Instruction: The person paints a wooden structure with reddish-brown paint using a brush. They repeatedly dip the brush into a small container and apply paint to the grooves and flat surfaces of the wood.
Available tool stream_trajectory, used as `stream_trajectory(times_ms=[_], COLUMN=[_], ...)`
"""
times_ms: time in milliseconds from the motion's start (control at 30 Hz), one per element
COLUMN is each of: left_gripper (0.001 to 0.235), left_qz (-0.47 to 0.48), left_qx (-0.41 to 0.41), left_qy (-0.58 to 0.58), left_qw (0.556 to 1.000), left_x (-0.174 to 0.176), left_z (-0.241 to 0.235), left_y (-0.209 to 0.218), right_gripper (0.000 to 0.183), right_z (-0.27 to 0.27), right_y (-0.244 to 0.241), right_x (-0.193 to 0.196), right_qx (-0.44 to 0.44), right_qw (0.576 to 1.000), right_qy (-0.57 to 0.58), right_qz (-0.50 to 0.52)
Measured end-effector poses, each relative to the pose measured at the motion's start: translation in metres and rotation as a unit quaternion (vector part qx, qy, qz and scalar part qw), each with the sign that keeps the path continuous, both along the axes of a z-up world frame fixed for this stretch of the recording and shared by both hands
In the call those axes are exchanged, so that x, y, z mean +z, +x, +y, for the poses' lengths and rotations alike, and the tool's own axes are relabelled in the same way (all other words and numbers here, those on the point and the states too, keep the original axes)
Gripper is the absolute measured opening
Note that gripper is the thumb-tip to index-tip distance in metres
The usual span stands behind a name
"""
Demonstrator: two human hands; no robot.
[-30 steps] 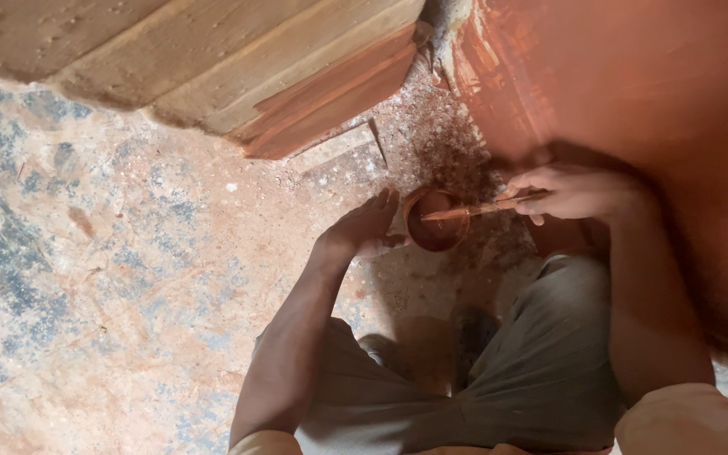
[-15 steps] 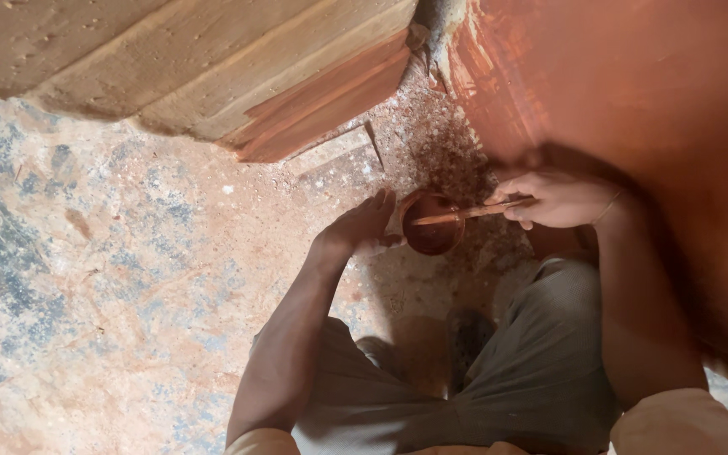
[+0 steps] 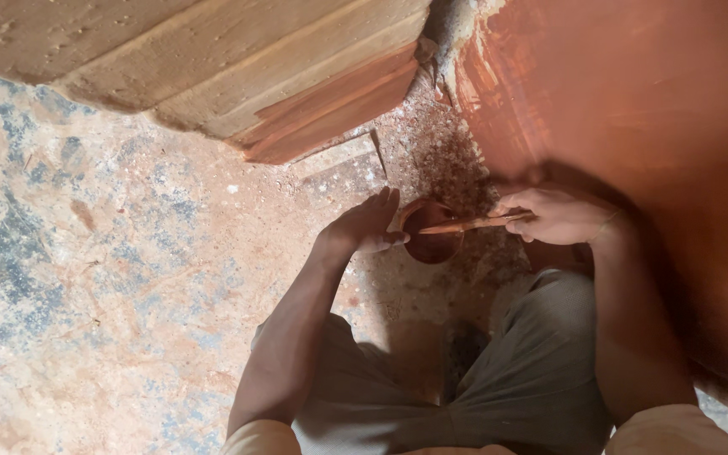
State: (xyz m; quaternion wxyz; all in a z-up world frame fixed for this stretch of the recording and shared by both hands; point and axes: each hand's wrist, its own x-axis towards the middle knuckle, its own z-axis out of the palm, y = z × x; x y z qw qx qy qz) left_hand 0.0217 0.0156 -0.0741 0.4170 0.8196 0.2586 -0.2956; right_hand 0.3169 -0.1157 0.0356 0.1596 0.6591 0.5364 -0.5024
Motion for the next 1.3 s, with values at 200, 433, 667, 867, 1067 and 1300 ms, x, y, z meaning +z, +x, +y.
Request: stream_trajectory(times_ms=[200, 433, 667, 867, 1067, 1300], left_gripper=[0.103, 0.082, 0.047, 0.039, 0.053, 0.061], left_qz=[-0.014, -0.114, -0.386, -0.442, -0.517, -0.571], left_qx=[0.006, 0.112, 0.432, 0.589, 0.549, 0.464], left_qy=[0.013, 0.072, 0.16, 0.207, 0.285, 0.362], left_qw=[1.0, 0.985, 0.799, 0.644, 0.592, 0.573], left_x=[0.004, 0.043, 0.123, 0.167, 0.23, 0.283], left_z=[0.004, 0.021, 0.009, 0.023, 0.066, 0.094], left_y=[0.005, -0.016, -0.067, -0.128, -0.134, -0.11], right_gripper=[0.036, 0.028, 0.036, 0.047, 0.042, 0.034], right_z=[-0.009, -0.003, -0.02, -0.027, 0.048, 0.032], right_y=[0.007, -0.009, -0.036, -0.089, -0.159, -0.101], right_x=[-0.011, 0.005, 0.055, 0.043, 0.05, 0.065], right_qx=[-0.019, 0.003, -0.074, -0.273, -0.38, -0.529], right_qw=[0.995, 0.995, 0.982, 0.799, 0.672, 0.61], right_qy=[0.084, 0.095, 0.112, 0.301, 0.197, 0.348], right_qz=[0.051, 0.026, 0.133, 0.443, 0.605, 0.476])
